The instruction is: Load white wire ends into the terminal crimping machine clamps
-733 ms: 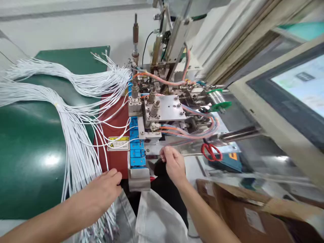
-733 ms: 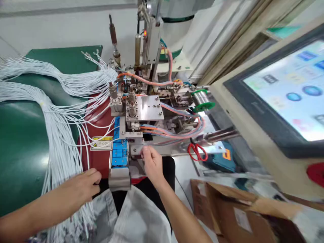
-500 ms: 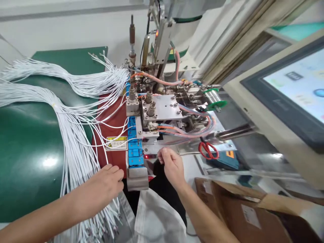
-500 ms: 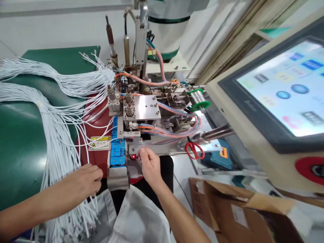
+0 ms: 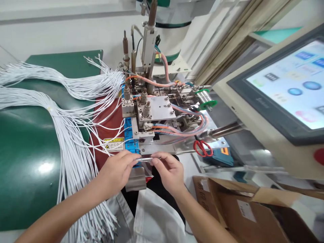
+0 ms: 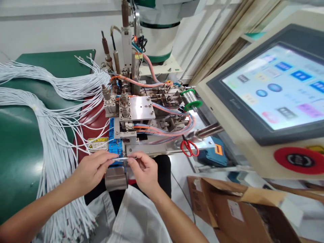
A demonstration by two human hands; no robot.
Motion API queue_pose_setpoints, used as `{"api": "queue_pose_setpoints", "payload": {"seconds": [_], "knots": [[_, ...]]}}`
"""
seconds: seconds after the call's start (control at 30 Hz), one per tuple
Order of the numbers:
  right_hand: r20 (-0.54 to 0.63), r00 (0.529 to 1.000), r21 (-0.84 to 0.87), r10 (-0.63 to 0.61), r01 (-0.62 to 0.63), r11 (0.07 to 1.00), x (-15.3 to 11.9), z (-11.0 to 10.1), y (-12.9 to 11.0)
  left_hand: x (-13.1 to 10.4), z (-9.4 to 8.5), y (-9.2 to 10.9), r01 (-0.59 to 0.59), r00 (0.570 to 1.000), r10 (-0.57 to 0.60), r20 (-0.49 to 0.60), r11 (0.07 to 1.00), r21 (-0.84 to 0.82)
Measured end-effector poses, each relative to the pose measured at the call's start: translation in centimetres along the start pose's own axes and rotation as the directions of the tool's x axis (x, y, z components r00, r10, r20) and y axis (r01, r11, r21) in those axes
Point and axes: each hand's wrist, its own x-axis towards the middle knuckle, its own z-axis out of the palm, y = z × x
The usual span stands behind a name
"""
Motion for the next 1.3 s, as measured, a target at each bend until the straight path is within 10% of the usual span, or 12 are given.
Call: {"api": "queue_pose_setpoints", "payload": {"seconds": [0.3,0.47,0.67,0.93,1.3], "knots": [[0.225,0.974,0.092,0.023,-0.045,0.995,0.2,-0.2,-0.3,-0.9,-2.2,0.9,0.187,0.963,-0.175,0.206,0.982,-0.037],[0.317,0.948,0.029,-0.002,-0.007,1.0,0.4,0.3,-1.2,-1.4,-2.6,1.2,0.307,0.825,-0.218,0.522,0.948,-0.089],[0.106,0.989,0.086,0.105,-0.114,0.99,0.7,0.8,-1.0,-0.4,-0.8,0.8,0.339,0.93,-0.291,0.223,0.914,-0.221],[0.125,0.991,-0.188,0.04,-0.016,0.982,1.3,1.5,-1.5,0.1,2.1,1.0,0.34,0.928,-0.371,-0.004,0.854,-0.395],[0.108,0.994,-0.182,-0.009,0.028,0.983,1.4,2.2,-1.4,0.4,1.7,1.1,0.459,0.87,-0.481,0.104,0.719,-0.522]]}}
